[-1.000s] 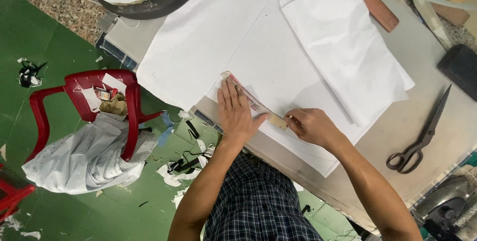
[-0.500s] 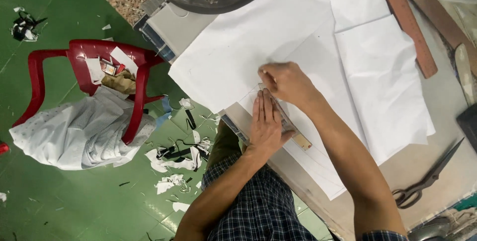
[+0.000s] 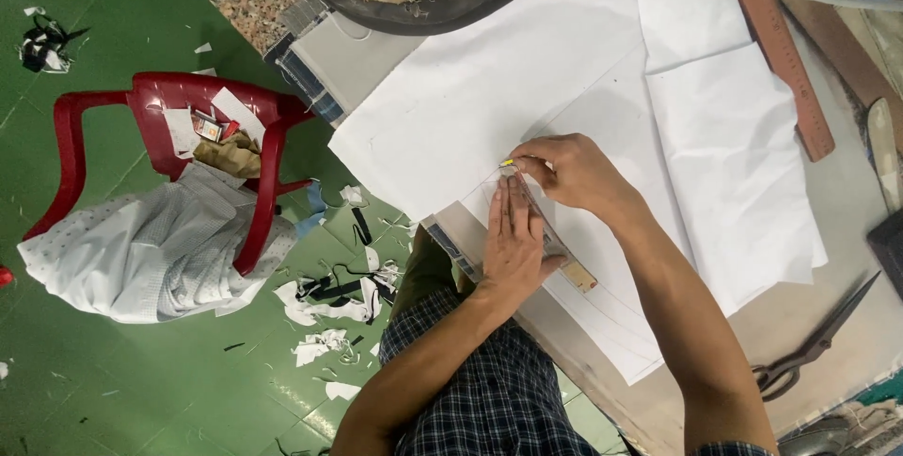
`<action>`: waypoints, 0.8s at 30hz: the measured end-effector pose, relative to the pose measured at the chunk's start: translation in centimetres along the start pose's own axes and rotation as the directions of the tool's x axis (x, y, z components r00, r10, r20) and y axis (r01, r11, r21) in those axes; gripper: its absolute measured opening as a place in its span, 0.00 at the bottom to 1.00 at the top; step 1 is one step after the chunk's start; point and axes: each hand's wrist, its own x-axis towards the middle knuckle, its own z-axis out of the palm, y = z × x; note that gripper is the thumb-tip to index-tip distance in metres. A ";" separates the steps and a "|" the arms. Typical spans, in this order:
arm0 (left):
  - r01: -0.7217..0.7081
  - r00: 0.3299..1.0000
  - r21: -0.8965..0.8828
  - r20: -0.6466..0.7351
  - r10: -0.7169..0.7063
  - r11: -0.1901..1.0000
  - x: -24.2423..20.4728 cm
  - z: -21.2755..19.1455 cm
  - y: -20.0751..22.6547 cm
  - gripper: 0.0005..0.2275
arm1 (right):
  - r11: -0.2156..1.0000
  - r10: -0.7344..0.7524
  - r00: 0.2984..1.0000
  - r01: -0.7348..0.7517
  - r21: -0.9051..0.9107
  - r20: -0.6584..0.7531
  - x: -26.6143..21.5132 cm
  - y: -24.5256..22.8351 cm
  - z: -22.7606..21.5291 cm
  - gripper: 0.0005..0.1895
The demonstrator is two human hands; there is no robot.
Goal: The person uses a ruler and a pencil to draw curved lines on a large sheet of white paper placed on a work table. They repeatedly reposition the ruler and trace along its edge to create a series of parallel curves.
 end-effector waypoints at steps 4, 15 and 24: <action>-0.003 1.000 -0.001 0.014 0.003 1.000 0.0 -0.4 -0.1 0.46 | 0.998 -0.012 1.000 0.013 -0.058 0.008 -0.2 0.1 0.0 0.04; -0.009 0.998 -0.034 0.057 0.011 0.999 0.0 -0.4 -0.2 0.44 | 0.974 -0.049 0.999 0.047 -0.224 -0.005 -0.4 0.2 0.5 0.06; -0.002 0.998 -0.021 0.069 0.004 1.000 0.0 -1.1 0.0 0.48 | 0.959 -0.009 1.000 0.006 -0.283 -0.010 -0.7 0.4 1.0 0.06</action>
